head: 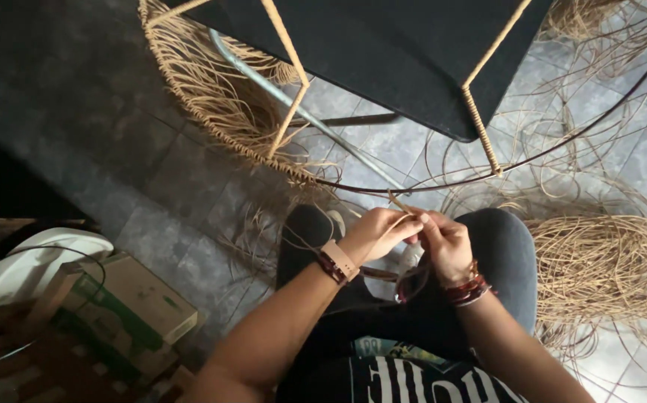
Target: Weaving natural fibers around a circular frame to create a furniture piece
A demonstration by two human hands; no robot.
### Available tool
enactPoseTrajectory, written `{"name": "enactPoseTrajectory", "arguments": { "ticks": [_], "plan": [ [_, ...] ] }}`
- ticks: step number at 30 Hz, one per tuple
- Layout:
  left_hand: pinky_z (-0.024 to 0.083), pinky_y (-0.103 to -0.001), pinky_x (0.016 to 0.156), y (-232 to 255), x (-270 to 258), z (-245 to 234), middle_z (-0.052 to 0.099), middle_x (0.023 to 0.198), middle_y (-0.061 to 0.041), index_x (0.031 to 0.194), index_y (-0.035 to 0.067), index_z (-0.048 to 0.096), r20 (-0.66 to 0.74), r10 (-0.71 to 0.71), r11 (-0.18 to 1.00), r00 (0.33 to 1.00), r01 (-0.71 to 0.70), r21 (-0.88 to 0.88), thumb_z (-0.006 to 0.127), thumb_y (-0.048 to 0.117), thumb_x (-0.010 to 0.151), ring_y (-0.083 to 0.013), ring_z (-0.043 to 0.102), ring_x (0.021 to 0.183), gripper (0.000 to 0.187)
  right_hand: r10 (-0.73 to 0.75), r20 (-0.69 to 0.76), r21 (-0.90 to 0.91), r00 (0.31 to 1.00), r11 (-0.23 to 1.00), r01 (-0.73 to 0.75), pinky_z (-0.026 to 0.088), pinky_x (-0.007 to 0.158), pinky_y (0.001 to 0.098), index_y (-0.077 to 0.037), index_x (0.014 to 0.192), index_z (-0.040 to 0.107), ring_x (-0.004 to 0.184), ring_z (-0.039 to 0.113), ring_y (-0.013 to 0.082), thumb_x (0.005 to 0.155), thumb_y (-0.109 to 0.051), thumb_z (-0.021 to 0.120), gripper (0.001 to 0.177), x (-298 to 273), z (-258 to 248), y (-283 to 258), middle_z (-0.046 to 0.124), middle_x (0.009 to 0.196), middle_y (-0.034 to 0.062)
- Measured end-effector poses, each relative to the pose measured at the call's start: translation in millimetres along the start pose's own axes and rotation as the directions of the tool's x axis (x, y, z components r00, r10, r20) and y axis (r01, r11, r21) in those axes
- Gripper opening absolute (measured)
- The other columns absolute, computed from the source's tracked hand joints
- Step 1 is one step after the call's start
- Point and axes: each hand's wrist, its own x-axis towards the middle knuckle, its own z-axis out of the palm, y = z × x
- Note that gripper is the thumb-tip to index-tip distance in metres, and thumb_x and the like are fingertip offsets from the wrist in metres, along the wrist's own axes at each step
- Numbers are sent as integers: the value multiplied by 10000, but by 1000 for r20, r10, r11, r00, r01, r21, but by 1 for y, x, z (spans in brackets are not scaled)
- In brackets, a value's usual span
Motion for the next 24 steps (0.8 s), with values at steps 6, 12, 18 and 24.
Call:
{"name": "enactPoseTrajectory", "arguments": {
  "ticks": [6, 12, 18, 24],
  "plan": [
    [522, -207, 679, -26, 11, 21, 738, 720, 72, 886, 270, 742, -167, -43, 973, 985, 3, -231, 720, 489, 856, -64, 728, 768, 222, 62, 96, 93, 993, 993, -71, 291, 409, 204, -58, 657, 667, 421, 377, 78, 1068, -174, 567, 439, 8, -19, 31, 458, 446, 36],
    [597, -368, 798, -47, 11, 46, 737, 967, -158, 1202, -32, 655, -231, -30, 840, 973, -101, -532, 818, 319, 901, -222, 725, 932, 491, -242, 286, -248, 927, 916, 316, 496, 637, 324, -93, 1296, 744, 639, 544, 150, 1022, -162, 577, 328, 7, -32, -15, 627, 756, 104],
    [570, -423, 836, -24, 2, 46, 723, 1158, -139, 1291, 26, 642, -190, -55, 842, 980, -56, -536, 749, 412, 945, -250, 663, 1065, 529, -182, 314, -218, 932, 941, 257, 483, 688, 333, -126, 1378, 693, 668, 516, 151, 1062, -175, 494, 377, 10, -39, 4, 571, 715, 81],
    [552, -274, 659, -21, 2, 45, 690, 869, -57, 953, 120, 687, -206, 53, 936, 977, -120, -331, 644, 248, 980, -157, 670, 793, 138, -161, 203, -139, 966, 972, 191, 459, 577, 277, -65, 1151, 785, 643, 515, 107, 1048, -148, 572, 251, 6, -33, -9, 629, 727, 57]
  ]
}}
